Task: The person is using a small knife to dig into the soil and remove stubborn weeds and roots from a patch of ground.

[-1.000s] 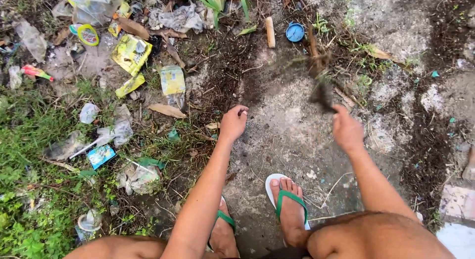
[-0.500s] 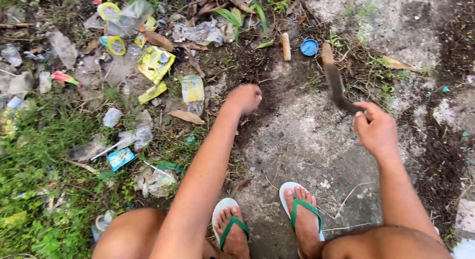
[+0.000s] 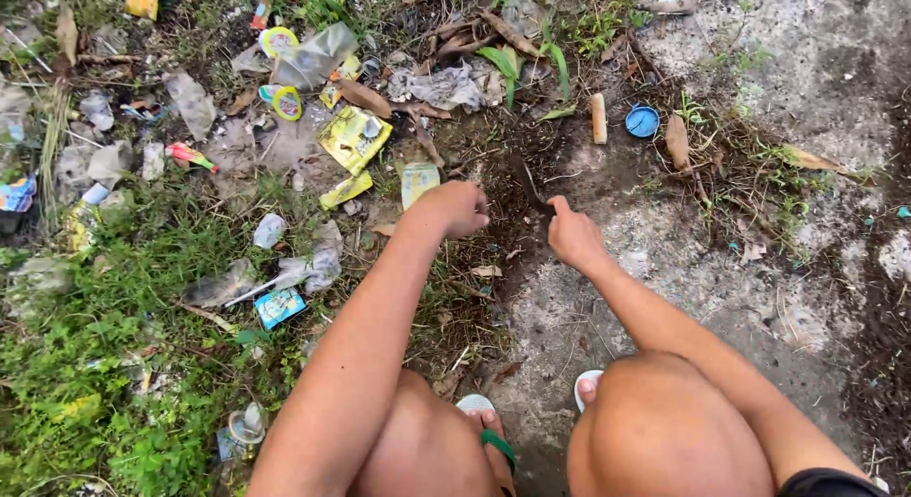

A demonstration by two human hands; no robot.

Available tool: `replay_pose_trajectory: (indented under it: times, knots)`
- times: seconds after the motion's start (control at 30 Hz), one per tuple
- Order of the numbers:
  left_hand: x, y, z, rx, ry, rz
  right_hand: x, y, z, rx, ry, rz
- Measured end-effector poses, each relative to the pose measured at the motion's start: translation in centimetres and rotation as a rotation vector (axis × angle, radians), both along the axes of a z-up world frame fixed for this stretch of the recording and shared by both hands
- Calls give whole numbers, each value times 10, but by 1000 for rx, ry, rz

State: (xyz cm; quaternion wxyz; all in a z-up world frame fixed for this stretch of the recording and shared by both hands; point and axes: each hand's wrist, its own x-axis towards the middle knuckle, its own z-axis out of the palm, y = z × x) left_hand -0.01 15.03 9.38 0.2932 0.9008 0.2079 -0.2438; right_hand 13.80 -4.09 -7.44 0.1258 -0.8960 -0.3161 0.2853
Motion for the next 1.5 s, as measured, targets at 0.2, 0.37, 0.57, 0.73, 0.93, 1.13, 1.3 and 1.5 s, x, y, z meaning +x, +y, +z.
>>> replay_pose_trajectory:
  times: [0.2,0.37,0.57,0.73,0.93,1.13,1.3,1.5]
  knots:
    - [24,8,-11,97,-90,105,35,-64,47,50,-13,-345]
    - [58,-1,-43,174,-61,50,70,-133,30,190,-140,-567]
    - [81,-29,-37,124,13,-38,37,-84,88,402,-60,-432]
    - [75,-39,-18,123,45,-2,69,-26,27,308,20,-216]
    - [65,-30,-31,170,99,53,101,-68,25,358,66,-419]
    - [93,-32,-58,198,107,1,129,-152,9,538,-104,-705]
    - [128,-54,-54,155,24,-68,93,-150,56,712,78,-734]
    - [131,-65,-56,187,-8,-120,58,-119,55,345,40,-380]
